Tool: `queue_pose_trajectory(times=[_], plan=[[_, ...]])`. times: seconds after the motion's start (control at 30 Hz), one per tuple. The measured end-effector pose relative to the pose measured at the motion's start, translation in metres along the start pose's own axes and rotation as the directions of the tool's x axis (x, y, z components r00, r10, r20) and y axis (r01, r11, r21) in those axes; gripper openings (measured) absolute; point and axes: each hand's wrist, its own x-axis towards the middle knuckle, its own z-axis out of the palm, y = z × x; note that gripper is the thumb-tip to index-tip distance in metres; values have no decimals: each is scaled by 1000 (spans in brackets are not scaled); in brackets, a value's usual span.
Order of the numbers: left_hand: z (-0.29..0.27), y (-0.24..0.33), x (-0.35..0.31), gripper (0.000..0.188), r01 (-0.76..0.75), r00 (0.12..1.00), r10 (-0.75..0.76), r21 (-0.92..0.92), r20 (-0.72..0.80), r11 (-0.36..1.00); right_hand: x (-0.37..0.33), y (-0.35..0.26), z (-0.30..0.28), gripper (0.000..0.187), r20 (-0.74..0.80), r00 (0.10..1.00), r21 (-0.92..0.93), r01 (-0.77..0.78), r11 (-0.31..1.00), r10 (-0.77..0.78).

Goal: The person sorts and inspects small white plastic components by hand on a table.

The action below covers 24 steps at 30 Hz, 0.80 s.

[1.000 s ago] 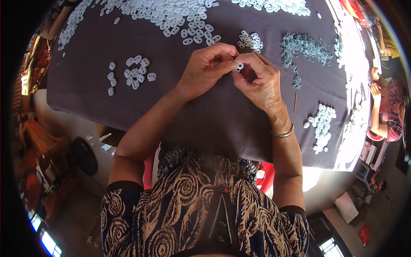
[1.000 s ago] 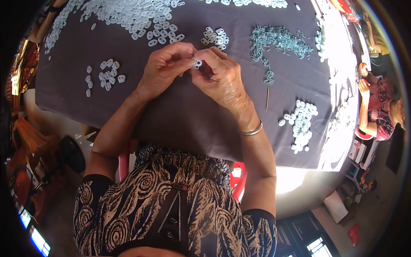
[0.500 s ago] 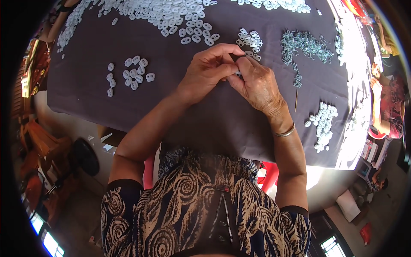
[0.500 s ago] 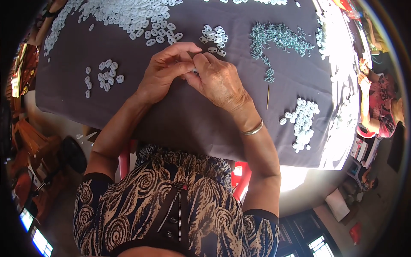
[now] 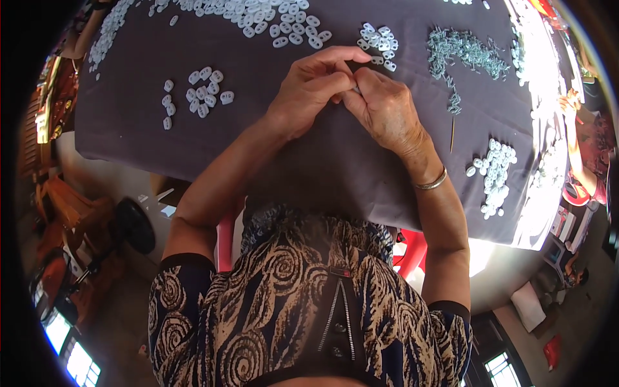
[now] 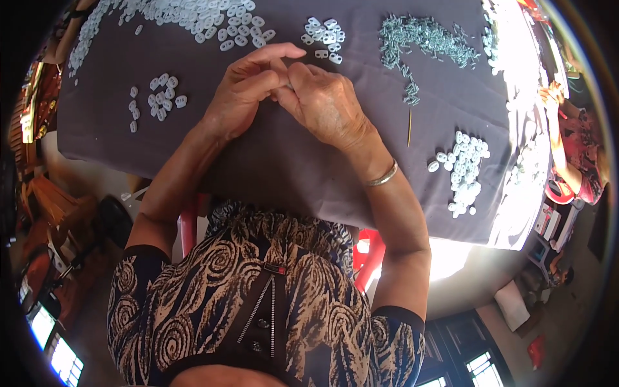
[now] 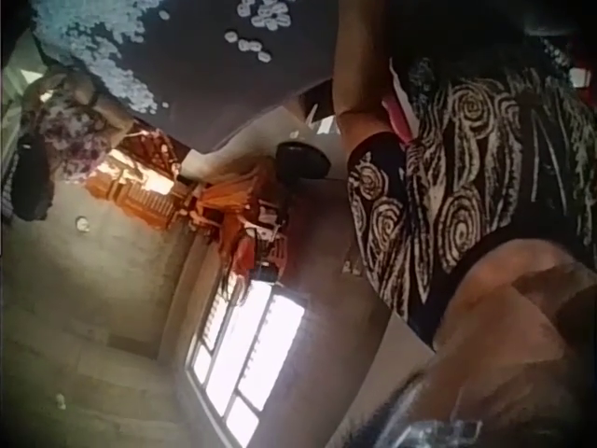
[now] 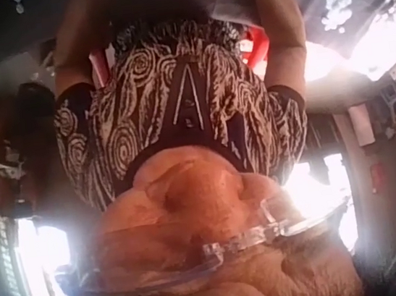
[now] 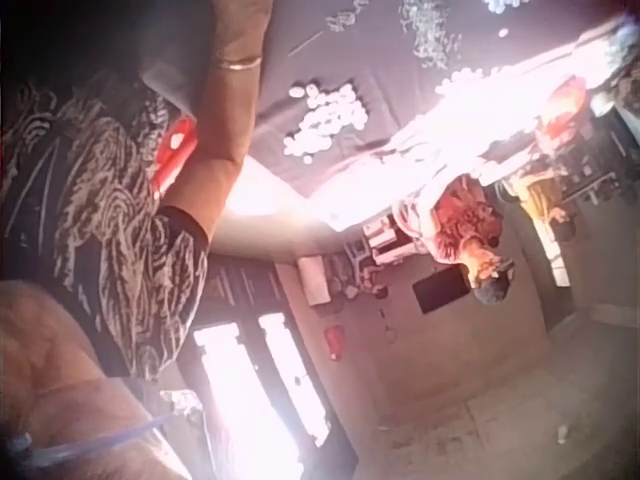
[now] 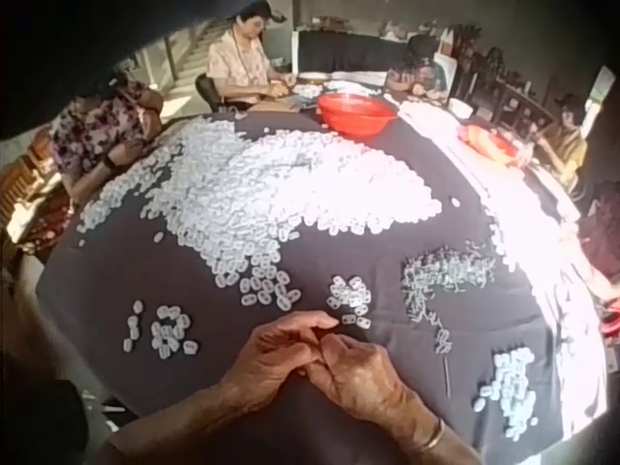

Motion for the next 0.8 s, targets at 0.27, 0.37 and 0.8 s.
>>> queue_pose_trajectory(times=[0.27, 0.37, 0.8], plan=[[3, 3, -8, 34, 52, 999, -52, -9, -7, 999, -6, -3, 2, 26, -19, 1000, 32, -23, 999, 23], [6, 8, -13, 32, 108, 994, -110, -51, -30, 993, -6, -6, 1, 26, -28, 1000, 50, 15, 999, -13], [8, 16, -20, 31, 301, 945, -318, -171, -79, 938, -10, -11, 4, 24, 61, 997, 106, -50, 993, 43]])
